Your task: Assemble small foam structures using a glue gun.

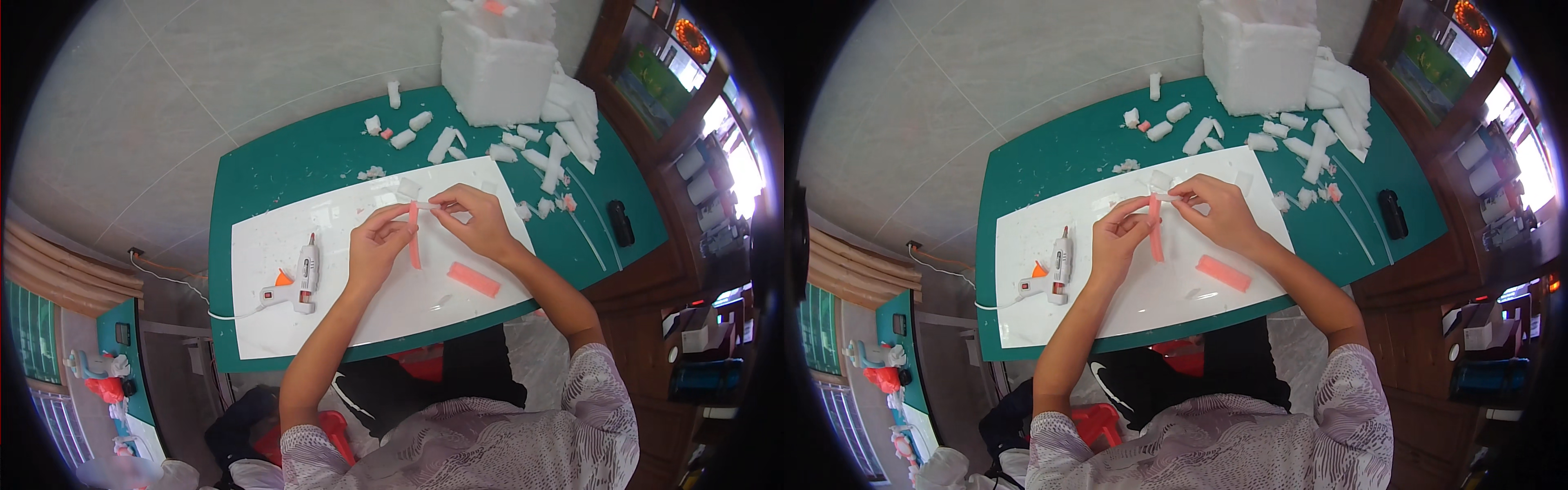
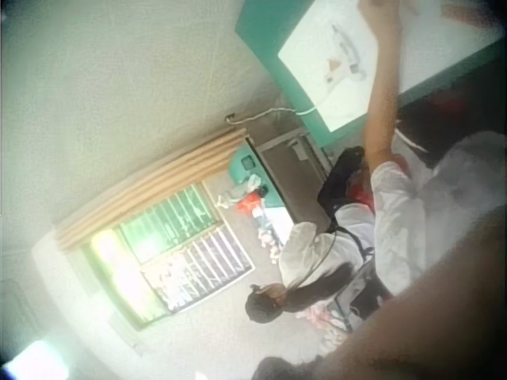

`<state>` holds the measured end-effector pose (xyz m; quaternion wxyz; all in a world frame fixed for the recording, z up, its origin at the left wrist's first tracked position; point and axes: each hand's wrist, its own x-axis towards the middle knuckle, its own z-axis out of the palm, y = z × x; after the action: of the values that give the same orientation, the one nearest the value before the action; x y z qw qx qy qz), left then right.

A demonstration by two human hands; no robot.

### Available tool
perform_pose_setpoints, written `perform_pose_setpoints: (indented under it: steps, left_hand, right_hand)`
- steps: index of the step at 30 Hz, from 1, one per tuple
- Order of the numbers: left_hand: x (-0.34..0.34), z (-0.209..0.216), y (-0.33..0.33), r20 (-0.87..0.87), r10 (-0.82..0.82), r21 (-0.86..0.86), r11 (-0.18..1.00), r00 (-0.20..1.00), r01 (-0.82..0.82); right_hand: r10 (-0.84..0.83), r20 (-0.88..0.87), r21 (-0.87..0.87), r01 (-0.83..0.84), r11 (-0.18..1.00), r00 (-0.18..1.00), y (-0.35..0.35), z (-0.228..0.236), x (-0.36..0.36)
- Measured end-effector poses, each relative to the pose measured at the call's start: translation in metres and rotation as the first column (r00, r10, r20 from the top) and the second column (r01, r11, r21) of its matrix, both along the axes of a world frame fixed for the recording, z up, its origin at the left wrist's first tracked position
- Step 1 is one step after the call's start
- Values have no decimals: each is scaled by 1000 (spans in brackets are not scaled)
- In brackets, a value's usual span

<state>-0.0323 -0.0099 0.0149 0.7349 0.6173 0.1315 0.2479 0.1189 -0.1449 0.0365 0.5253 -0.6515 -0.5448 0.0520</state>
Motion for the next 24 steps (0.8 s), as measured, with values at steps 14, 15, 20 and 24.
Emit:
perform_pose_setpoints:
  steps: [14, 15, 20, 24]
  left_hand:
    - [-6, -5, -2, -4, -40, 16, 999, 999, 40]
    - [-5, -4, -2, -6, -36, 14, 999, 999, 36]
    - [-6, -6, -1, -13, -36, 2, 999, 999, 36]
    - [-5, -7, -2, -21, -44, 1, 999, 999, 44]
  right_hand:
    - [8, 65, 39, -11, 999, 998, 0, -15, -3]
    - [6, 64, 38, -9, 999, 998, 0, -16, -3]
    - [5, 98, 66, -12, 998, 995, -1, -18, -6]
    - [-15, 96, 53, 10, 999, 995, -2, -20, -6]
